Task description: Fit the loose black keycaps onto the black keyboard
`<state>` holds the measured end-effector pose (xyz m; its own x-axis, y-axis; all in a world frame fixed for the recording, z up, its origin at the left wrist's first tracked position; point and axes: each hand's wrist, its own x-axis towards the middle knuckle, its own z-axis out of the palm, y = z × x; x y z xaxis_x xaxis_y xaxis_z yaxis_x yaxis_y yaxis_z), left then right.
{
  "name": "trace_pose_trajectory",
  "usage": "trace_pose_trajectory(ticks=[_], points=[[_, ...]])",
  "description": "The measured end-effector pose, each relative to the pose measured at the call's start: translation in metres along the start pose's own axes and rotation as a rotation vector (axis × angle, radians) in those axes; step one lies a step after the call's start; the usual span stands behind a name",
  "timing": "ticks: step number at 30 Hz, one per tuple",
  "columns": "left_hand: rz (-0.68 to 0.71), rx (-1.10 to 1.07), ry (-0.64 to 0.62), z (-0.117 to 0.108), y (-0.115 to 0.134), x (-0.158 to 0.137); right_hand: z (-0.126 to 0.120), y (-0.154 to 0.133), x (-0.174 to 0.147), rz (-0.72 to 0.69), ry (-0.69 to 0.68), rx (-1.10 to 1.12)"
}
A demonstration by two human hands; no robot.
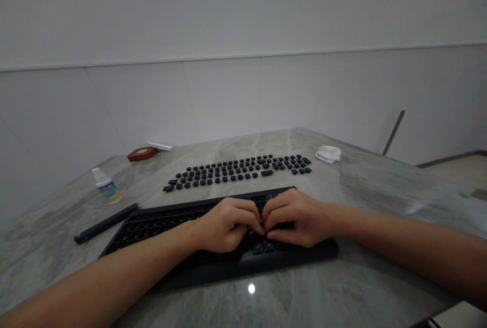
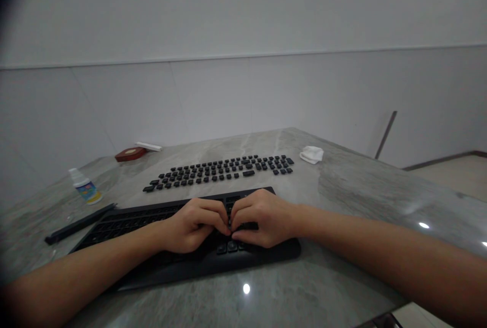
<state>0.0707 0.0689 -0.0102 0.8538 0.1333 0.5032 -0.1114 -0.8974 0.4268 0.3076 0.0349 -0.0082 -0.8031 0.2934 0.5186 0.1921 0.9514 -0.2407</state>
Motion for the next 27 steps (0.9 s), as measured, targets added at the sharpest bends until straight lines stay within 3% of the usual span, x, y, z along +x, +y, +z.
trace_pose_trajectory(ticks=[11,17,22,27], points=[[-0.063,0.043,0.043,-0.0001,0.0032,0.0003,0.0022,0.0002,0.0025,0.029,0.042,0.055],[-0.062,0.071,0.042,0.0002,0.0035,0.0002,0.0028,0.004,0.0007,-0.039,0.071,-0.064],[-0.07,0.081,0.046,0.0004,0.0026,-0.0005,-0.0005,0.0016,0.0008,-0.104,-0.017,-0.227],[-0.04,0.088,0.039,0.0004,0.0017,-0.0008,-0.0009,0.0003,0.0013,-0.081,-0.042,-0.117]])
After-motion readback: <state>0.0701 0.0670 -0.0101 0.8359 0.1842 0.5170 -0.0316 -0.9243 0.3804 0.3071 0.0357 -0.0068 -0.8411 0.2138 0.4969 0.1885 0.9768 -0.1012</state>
